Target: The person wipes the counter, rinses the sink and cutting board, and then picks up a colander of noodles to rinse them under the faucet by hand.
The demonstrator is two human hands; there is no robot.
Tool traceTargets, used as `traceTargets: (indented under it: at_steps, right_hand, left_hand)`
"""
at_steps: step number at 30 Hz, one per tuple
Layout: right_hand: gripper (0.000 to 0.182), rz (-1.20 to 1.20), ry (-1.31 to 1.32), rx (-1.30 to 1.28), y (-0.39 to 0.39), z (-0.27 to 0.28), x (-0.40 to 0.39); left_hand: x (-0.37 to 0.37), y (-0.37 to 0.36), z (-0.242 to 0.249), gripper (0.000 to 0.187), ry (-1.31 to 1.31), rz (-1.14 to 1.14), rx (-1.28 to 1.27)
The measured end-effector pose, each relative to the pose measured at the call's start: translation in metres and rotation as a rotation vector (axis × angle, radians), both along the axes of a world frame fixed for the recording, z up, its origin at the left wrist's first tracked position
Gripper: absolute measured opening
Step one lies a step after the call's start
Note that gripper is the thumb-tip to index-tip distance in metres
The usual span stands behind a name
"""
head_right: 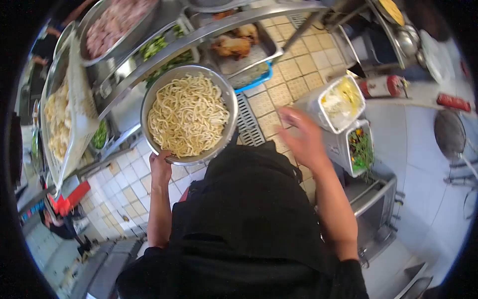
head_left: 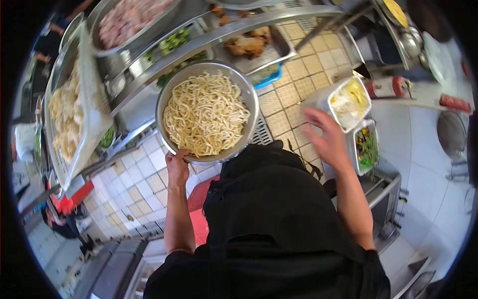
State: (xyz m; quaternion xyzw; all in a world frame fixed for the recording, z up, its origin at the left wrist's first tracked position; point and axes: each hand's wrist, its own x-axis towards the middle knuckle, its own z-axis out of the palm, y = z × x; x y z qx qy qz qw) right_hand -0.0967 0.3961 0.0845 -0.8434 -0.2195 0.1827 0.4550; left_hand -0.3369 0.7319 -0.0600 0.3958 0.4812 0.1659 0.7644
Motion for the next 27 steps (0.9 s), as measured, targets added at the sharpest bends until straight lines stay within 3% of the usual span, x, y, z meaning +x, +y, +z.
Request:
traceTargets:
  at_steps: [3, 5, 9, 11, 12, 13, 16, 19, 21, 23, 25, 27]
  right_hand:
    - [0.065, 0.273, -0.139, -0.242, 0.052, 0.006, 0.026]
    - [0.086, 0.126, -0.168, -0.558, 0.055, -0.025, 0.036]
    - [0.096, -0.011, -0.007, -0.797, 0.010, -0.026, 0.033]
    - [0.093, -0.216, 0.144, -0.645, -0.030, -0.043, 0.022]
    - [0.078, -0.314, 0.104, -0.547, -0.046, -0.051, 0.013]
    - [0.078, -0.353, 0.111, -0.545, -0.063, -0.060, 0.005]
    - [0.044, -0.539, 0.130, -0.329, -0.088, -0.053, -0.013]
    - [0.044, -0.728, 0.047, -0.116, -0.107, -0.052, -0.038]
    - [0.042, -0.813, 0.001, -0.125, -0.113, -0.028, -0.048]
    - [0.039, -0.852, -0.119, -0.118, -0.118, -0.021, -0.056]
    - [0.037, -0.815, -0.046, -0.213, -0.121, -0.016, -0.064]
    - [0.036, -0.505, -0.151, -0.264, -0.127, -0.019, -0.072]
  left_hand:
    - [0.057, -0.037, 0.012, 0.033, -0.109, -0.272, -0.017]
    - [0.088, -0.064, 0.017, 0.035, -0.120, -0.447, -0.033]
    - [0.140, -0.127, 0.042, 0.036, -0.198, -0.670, -0.066]
    - [0.158, -0.146, 0.037, 0.036, -0.229, -0.819, -0.059]
    - [0.165, -0.154, 0.036, 0.036, -0.232, -0.853, -0.066]
    - [0.173, -0.161, 0.037, 0.036, -0.215, -0.921, -0.076]
    - [0.193, -0.175, 0.036, 0.035, -0.184, -1.061, -0.112]
    - [0.203, -0.183, 0.027, 0.036, -0.163, -1.167, -0.135]
    - [0.210, -0.194, 0.026, 0.036, -0.173, -1.231, -0.130]
    - [0.215, -0.204, 0.030, 0.036, -0.190, -1.246, -0.124]
    - [0.220, -0.212, 0.030, 0.036, -0.181, -1.299, -0.131]
    - [0.223, -0.221, 0.035, 0.035, -0.119, -1.327, -0.101]
